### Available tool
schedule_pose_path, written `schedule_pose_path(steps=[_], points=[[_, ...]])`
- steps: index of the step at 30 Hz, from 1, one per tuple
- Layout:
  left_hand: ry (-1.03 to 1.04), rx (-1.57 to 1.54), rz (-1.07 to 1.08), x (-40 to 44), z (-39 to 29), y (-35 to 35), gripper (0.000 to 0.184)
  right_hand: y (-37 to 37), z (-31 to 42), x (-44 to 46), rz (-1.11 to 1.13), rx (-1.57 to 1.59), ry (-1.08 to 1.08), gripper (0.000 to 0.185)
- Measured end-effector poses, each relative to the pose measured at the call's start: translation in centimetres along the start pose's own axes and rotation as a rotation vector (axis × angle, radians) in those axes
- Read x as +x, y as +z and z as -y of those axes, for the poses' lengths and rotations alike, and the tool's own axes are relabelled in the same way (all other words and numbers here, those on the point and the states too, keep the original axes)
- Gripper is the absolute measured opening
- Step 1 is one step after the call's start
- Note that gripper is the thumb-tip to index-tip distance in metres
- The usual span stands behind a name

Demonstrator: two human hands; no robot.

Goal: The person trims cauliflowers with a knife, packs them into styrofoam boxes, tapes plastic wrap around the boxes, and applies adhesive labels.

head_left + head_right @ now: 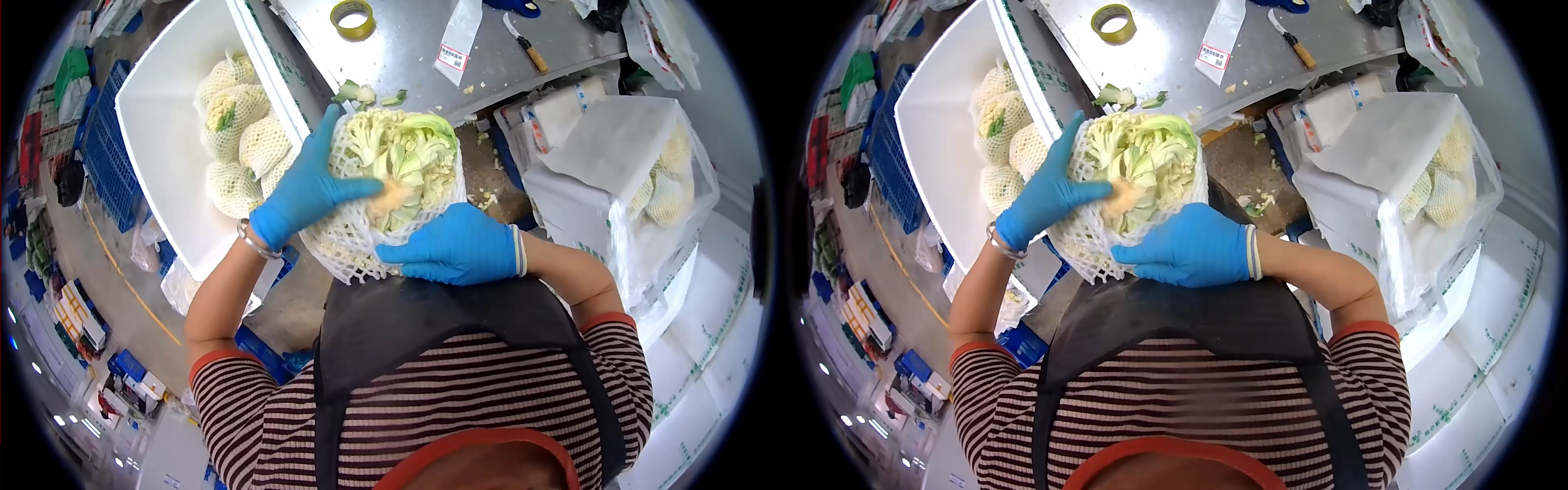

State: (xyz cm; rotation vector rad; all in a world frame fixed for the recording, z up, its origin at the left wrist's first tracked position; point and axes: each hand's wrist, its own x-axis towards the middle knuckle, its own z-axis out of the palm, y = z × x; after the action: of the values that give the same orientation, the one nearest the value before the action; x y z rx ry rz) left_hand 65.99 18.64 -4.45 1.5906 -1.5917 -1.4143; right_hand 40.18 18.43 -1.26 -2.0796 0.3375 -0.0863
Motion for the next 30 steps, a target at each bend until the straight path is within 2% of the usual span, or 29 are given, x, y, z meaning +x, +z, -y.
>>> schedule_pose_path(steps=[1, 5, 9, 12, 13, 16, 18, 19, 20, 21, 22, 23, 25, 27, 29, 30], points=[[-0.052, 0.041, 0.044, 0.0, -0.5, -0.3, 0.141, -0.1, 0.1, 0.1, -0.012, 0.003, 0.001, 0.034], [0.074, 0.286, 0.113, -0.3, -1.0, -0.1, 0.147, 0.0, 0.3, -0.2, -0.072, 0.056, 0.011, 0.034], [0.144, 0.339, 0.167, 0.5, -1.0, 0.3, 0.143, -0.3, -0.5, -0.9, -0.156, 0.215, 0.096, 0.033], [0.194, 0.354, 0.206, 1.9, -0.9, 0.9, 0.14, -1.7, -2.5, -3.3, -0.077, 0.251, 0.185, 0.03], [0.218, 0.362, 0.221, 2.6, -1.0, 1.1, 0.139, -1.3, -4.6, -5.1, -0.071, 0.406, 0.109, 0.029], [0.249, 0.334, 0.306, 5.6, -2.9, 2.0, 0.134, -3.0, -8.8, -9.5, -0.063, 0.923, 0.191, 0.025], [0.225, 0.408, 0.416, 7.2, -4.7, 2.5, 0.134, -7.4, -14.6, -11.6, -0.12, 0.767, 0.425, 0.026], [0.294, 0.404, 0.417, 8.1, -4.6, 3.2, 0.135, -10.1, -18.1, -11.6, -0.363, 0.848, 0.589, 0.034], [0.299, 0.433, 0.436, 8.9, -4.8, 3.7, 0.136, -12.2, -22.4, -11.2, -0.584, 0.483, 0.826, 0.043], [0.295, 0.464, 0.455, 9.3, -5.0, 4.2, 0.137, -13.0, -30.6, -11.7, -0.768, -0.236, 0.725, 0.047], [0.289, 0.496, 0.479, 9.7, -5.2, 4.7, 0.138, -15.4, -35.0, -11.1, -0.853, -0.366, 0.727, 0.052], [0.253, 0.496, 0.514, 10.1, -5.4, 5.1, 0.139, -16.4, -40.2, -10.6, -0.96, -0.652, 0.775, 0.056], [0.234, 0.513, 0.524, 10.3, -5.6, 5.8, 0.141, -17.4, -43.7, -9.2, -0.902, -0.774, 1.015, 0.058], [0.176, 0.539, 0.541, 10.3, -6.1, 5.8, 0.146, -16.9, -48.3, -9.2, -0.938, -0.559, 1.067, 0.058], [0.164, 0.543, 0.547, 10.3, -6.5, 5.7, 0.147, -16.1, -49.3, -8.8, -0.934, -0.388, 1.132, 0.054], [0.165, 0.544, 0.542, 10.5, -6.5, 5.6, 0.148, -16.0, -48.4, -8.3, -1.084, -0.132, 0.975, 0.051]])
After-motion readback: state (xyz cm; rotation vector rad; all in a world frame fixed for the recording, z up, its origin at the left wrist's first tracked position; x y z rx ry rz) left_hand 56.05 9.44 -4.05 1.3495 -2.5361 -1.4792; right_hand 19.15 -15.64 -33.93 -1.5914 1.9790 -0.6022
